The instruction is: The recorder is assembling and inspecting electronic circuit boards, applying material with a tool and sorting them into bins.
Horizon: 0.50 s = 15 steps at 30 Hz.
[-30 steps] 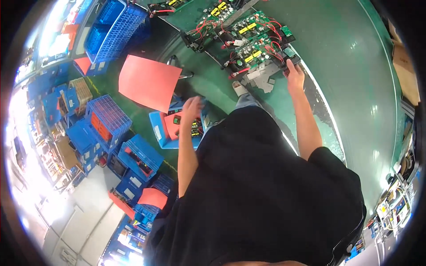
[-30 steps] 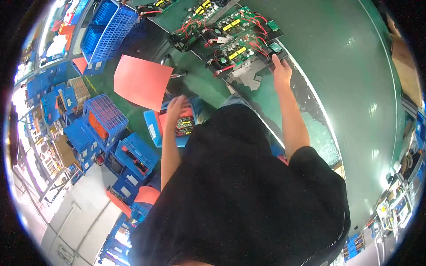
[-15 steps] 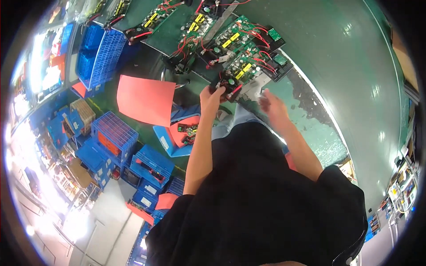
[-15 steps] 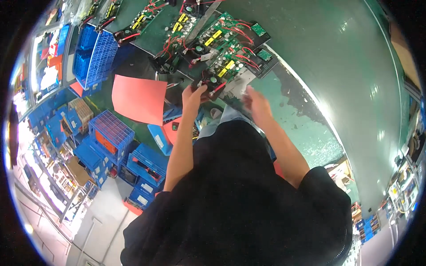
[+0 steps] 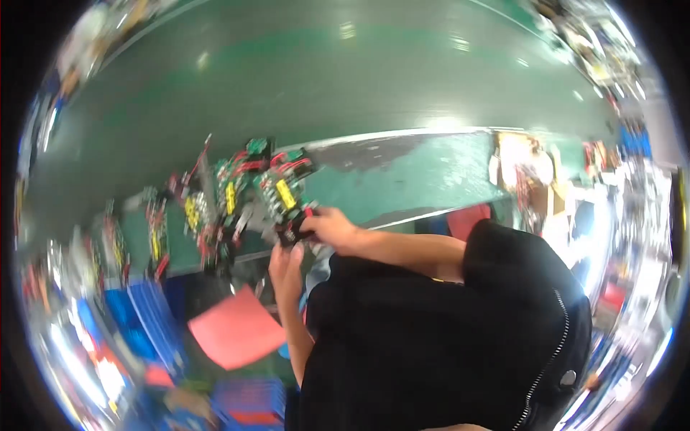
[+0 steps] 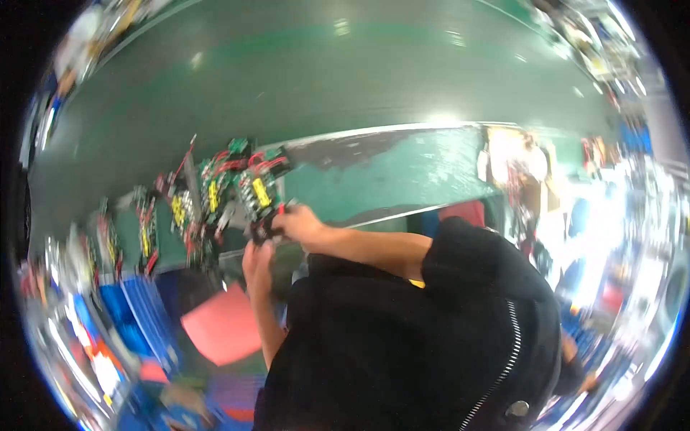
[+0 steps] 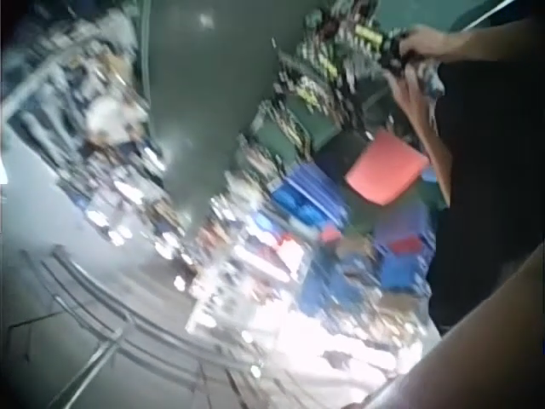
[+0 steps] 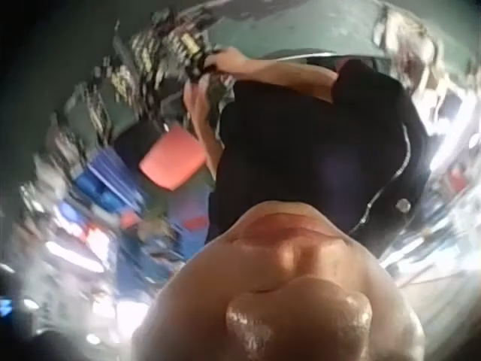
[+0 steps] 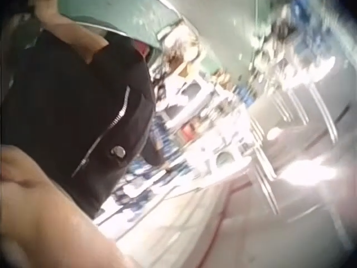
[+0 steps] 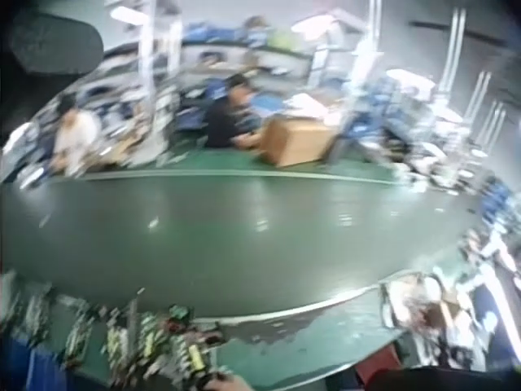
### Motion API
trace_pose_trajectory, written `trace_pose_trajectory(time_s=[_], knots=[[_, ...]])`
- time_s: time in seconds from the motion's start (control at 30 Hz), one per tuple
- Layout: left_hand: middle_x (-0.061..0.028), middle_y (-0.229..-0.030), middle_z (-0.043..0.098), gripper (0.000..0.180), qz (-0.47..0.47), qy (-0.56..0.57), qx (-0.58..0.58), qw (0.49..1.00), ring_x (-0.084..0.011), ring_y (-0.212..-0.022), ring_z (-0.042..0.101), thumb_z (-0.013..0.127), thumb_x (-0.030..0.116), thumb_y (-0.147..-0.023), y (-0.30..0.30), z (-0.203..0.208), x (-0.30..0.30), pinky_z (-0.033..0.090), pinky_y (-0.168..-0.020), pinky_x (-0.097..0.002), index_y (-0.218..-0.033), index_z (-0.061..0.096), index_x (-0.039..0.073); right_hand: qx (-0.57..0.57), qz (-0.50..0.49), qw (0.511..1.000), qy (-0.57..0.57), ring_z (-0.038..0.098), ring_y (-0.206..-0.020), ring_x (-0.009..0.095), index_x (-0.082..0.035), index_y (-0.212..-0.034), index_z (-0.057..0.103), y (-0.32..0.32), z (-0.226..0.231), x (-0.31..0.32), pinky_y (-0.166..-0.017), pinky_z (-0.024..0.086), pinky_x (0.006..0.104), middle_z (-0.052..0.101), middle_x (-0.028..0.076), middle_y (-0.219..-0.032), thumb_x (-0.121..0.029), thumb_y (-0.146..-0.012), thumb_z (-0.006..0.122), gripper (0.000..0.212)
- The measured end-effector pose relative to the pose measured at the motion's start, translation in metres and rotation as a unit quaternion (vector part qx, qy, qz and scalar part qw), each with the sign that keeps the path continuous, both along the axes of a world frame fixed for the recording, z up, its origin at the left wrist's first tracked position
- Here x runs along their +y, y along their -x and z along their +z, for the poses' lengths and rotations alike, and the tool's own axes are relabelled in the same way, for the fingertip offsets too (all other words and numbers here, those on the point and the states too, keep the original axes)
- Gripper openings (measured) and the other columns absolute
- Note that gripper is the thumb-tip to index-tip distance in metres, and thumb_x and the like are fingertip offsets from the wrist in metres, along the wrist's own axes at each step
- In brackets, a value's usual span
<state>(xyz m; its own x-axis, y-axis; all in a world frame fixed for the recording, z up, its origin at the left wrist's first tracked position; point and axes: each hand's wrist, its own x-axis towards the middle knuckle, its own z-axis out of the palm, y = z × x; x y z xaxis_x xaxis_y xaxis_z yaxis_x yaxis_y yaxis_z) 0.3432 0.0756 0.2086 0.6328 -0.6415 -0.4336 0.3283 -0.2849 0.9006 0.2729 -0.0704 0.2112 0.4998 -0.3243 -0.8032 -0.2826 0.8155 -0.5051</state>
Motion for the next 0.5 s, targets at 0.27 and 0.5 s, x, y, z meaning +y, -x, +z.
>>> trace_pose_trajectory(time_s=[0.27, 0.5], knots=[[-0.0033, -0.09, 0.062, 0.036, 0.009, -0.013, 0.038, 0.999, -0.0113, -0.075, 0.054, 0.047, 0.037, -0.093, -0.025, -0.071, 0.027, 0.039, -0.064, -0.0245, -0.103, 0.059, 0.004, 0.088, 0.077, 0.942, 0.315, 0.051, -0.058, 0.011, 0.002, -0.084, 0.064, 0.081, 0.091, -0.027, -0.053, 0.041, 0.0276, 0.056, 0.004, -0.064, -0.016, -0.067, 0.064, 0.025], [-0.0105, -0.13, 0.05, 0.071, -0.179, 0.242, 0.695, 0.653, -0.0228, -0.117, 0.047, 0.038, 0.061, -0.088, 0.007, -0.09, -0.115, 0.037, -0.095, -0.0389, -0.135, 0.041, 0.008, 0.064, 0.122, 0.937, 0.322, 0.061, -0.072, 0.015, 0.001, -0.096, 0.067, 0.189, 0.133, -0.073, -0.062, 0.049, 0.0278, 0.064, 0.007, -0.079, -0.015, -0.067, 0.063, 0.034]])
